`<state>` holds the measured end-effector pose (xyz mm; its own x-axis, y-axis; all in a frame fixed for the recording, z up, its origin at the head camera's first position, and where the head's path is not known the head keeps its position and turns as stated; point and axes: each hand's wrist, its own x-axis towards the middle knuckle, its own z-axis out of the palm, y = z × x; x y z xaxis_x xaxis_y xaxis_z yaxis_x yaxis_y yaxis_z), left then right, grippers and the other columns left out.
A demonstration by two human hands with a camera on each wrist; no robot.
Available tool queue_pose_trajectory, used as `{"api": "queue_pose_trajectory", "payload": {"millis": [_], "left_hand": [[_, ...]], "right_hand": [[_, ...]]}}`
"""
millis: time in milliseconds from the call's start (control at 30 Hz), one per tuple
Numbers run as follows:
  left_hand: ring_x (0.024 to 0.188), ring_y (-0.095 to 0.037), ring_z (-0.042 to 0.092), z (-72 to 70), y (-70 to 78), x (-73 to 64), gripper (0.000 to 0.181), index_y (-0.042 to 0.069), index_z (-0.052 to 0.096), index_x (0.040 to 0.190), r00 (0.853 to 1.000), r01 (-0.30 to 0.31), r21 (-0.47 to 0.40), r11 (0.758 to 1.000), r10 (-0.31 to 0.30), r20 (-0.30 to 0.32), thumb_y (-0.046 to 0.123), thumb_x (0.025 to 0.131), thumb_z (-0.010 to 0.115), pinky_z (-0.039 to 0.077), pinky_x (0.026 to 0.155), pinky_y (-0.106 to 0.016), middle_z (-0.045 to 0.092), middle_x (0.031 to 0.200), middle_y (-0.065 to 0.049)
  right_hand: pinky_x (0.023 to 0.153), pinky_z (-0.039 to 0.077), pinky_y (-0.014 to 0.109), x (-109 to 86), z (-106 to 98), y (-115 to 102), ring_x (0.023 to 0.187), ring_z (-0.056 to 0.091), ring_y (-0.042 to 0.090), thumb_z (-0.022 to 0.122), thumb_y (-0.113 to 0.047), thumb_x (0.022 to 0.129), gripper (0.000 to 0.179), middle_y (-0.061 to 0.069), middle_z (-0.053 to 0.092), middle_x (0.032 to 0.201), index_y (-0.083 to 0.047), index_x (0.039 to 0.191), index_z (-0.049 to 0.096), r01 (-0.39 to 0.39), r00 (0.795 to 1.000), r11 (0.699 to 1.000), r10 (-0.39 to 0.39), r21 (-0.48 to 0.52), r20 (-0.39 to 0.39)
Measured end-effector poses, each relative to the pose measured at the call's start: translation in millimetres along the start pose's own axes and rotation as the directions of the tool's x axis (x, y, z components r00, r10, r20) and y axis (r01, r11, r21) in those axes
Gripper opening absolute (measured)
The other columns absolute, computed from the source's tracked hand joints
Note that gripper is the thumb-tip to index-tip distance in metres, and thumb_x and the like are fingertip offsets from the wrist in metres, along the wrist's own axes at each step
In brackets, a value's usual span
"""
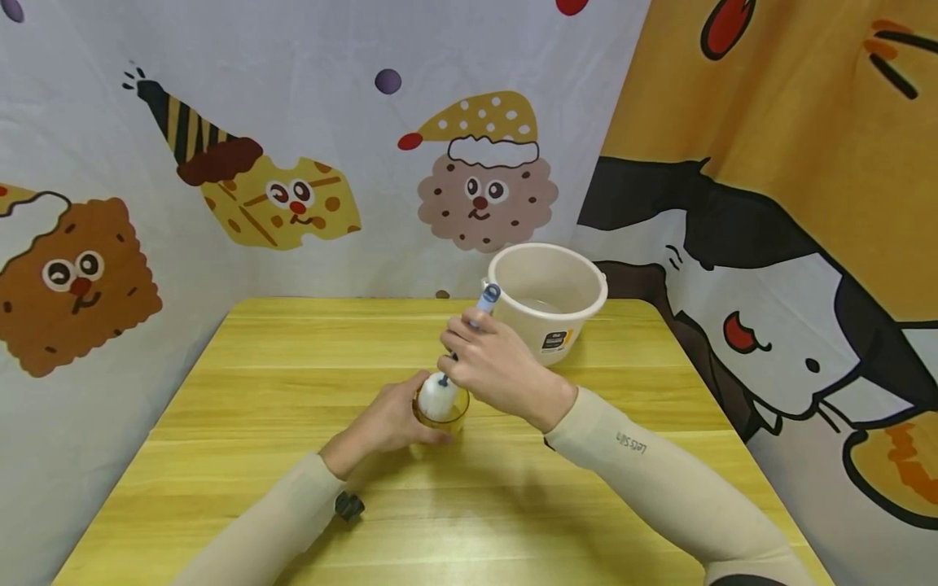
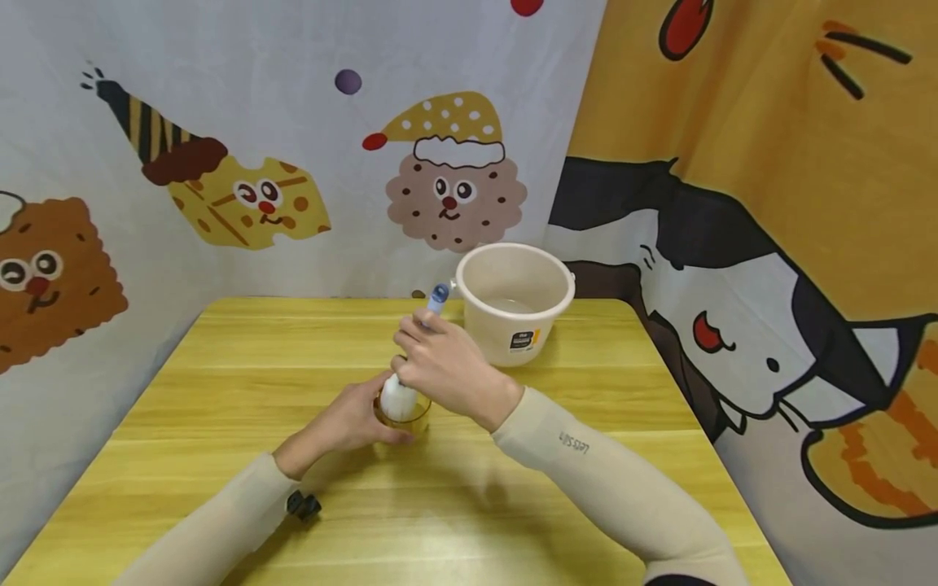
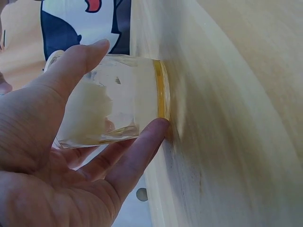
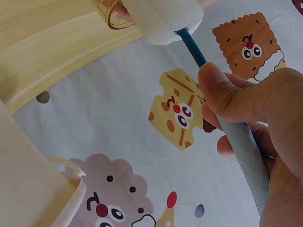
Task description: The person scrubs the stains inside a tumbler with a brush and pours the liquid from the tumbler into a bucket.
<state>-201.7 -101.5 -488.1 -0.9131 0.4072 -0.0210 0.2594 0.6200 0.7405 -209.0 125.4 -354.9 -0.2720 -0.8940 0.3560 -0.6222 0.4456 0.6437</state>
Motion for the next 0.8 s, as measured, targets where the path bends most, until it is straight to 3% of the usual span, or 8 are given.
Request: {"api": "queue_pose_trajectory", "payload": {"millis": [267,800], "left_hand": [[0.113,-0.020,0.076,0.0,-0.9,-0.4,0.090,0.013,0.061,0.155,1.000,0.004,0.000,1.000,-0.004,-0.001,0.040,0.083,0.109,0.065,0.098,-0.047,0.080,0.131,-0.006],[0.117,-0.022,0.077,0.1,-0.6,1.2,0.093,0.014,0.060,0.158,1.000,0.009,0.011,1.000,-0.009,0.008,0.040,0.083,0.109,0.066,0.101,-0.050,0.080,0.134,-0.007]], "right_hand": [[0.115,0.047,0.039,0.1,1.1,0.6,0.114,0.070,0.020,0.095,-0.013,0.092,0.016,-0.004,0.082,0.110,-0.027,0.096,0.088,-0.008,1.000,1.000,0.008,0.002,0.029],[0.115,0.047,0.039,-2.7,4.8,4.1,0.116,0.071,0.021,0.093,-0.017,0.098,0.011,-0.003,0.083,0.113,-0.027,0.096,0.088,-0.012,0.999,1.000,0.013,-0.025,0.051]]}}
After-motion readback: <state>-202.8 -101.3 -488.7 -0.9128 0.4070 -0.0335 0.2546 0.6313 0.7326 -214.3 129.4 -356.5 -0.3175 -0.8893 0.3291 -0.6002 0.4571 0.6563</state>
